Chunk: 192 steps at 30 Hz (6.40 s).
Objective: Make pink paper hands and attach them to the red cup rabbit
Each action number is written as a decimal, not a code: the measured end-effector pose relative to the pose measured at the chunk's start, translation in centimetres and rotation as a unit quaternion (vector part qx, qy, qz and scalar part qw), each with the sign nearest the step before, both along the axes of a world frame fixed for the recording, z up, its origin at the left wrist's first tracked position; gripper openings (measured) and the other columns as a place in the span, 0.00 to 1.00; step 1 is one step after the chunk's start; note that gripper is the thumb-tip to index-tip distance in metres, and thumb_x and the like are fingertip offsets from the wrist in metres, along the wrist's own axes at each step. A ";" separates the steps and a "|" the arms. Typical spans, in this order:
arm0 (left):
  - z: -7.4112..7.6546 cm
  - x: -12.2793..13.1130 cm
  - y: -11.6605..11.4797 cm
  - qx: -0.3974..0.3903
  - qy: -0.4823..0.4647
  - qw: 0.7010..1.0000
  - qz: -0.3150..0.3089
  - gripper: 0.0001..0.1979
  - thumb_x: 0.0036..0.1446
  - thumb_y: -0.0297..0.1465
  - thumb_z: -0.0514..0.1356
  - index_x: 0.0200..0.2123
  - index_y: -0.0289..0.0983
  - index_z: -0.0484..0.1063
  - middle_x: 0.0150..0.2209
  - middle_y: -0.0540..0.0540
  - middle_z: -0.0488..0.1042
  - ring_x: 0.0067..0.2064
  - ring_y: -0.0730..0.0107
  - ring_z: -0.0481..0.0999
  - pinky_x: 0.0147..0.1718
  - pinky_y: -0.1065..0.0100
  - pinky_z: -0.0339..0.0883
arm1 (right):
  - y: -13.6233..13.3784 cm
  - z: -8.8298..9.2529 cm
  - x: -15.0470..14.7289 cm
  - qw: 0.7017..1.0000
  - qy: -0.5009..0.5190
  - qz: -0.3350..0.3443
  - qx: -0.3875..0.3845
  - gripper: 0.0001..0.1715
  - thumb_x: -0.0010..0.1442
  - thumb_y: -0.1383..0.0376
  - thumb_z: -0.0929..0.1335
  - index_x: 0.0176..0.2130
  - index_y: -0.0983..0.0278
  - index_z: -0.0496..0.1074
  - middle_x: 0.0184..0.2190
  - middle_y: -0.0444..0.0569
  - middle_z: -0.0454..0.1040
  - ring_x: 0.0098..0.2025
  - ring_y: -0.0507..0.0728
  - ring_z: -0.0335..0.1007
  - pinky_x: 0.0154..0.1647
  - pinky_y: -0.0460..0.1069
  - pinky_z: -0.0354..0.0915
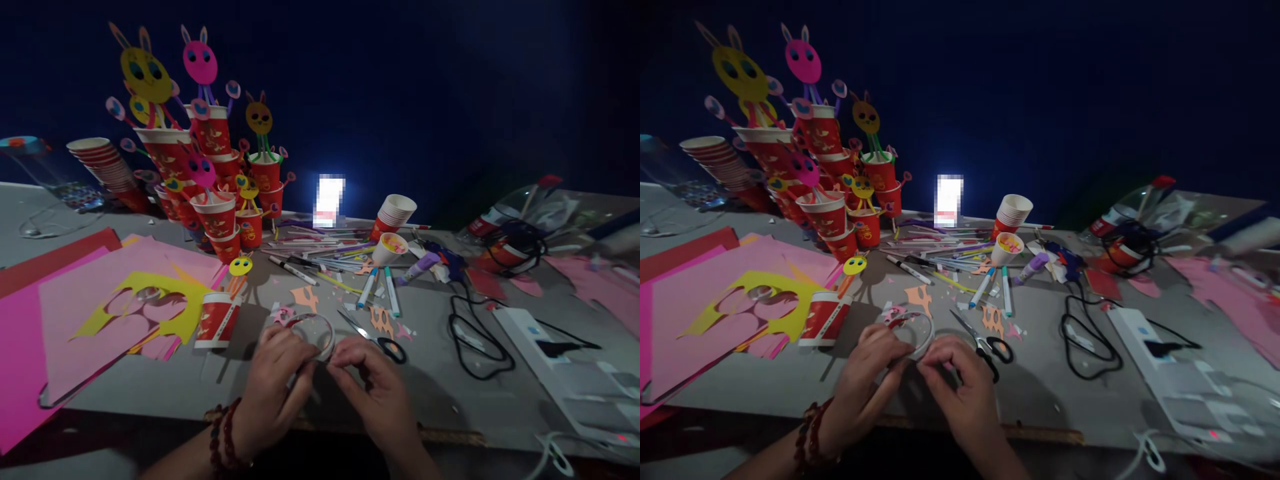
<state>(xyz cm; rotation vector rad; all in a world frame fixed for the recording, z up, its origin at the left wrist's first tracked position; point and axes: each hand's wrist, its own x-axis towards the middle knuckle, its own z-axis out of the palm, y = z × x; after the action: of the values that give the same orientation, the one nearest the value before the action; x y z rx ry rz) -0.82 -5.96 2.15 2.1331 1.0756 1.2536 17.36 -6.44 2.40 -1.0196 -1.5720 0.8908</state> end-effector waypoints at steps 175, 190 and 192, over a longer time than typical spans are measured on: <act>-0.7 0.0 -1.0 -0.040 -0.038 0.998 0.034 0.10 0.65 0.25 0.54 0.46 0.40 0.71 0.39 0.47 0.78 0.42 0.66 0.78 0.43 0.67 0.72 | -1.2 -1.3 -1.7 0.997 0.014 -0.057 0.047 0.07 0.64 0.70 0.68 0.35 0.59 0.72 0.32 0.45 0.74 0.37 0.56 0.73 0.39 0.49 0.70; -5.8 -3.1 2.6 0.078 0.246 0.962 0.087 0.19 0.62 0.19 0.50 0.53 0.37 0.69 0.40 0.44 0.78 0.45 0.60 0.77 0.56 0.50 0.69 | -0.2 -2.3 7.0 0.984 -0.065 -0.090 -0.141 0.11 0.59 0.56 0.72 0.30 0.60 0.76 0.32 0.47 0.75 0.37 0.58 0.73 0.39 0.49 0.70; -5.4 -2.9 2.6 0.069 0.272 0.955 0.093 0.20 0.61 0.18 0.50 0.54 0.35 0.69 0.45 0.40 0.77 0.49 0.56 0.75 0.54 0.49 0.70 | 0.0 -2.5 6.4 0.981 -0.079 -0.074 -0.164 0.10 0.61 0.58 0.71 0.32 0.61 0.75 0.30 0.45 0.75 0.34 0.56 0.72 0.36 0.48 0.69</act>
<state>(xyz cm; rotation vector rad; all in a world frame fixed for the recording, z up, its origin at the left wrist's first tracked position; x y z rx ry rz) -3.74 -3.34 -3.24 2.6208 1.4743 0.8446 23.76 -6.49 -0.07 -1.4523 -1.4842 1.0053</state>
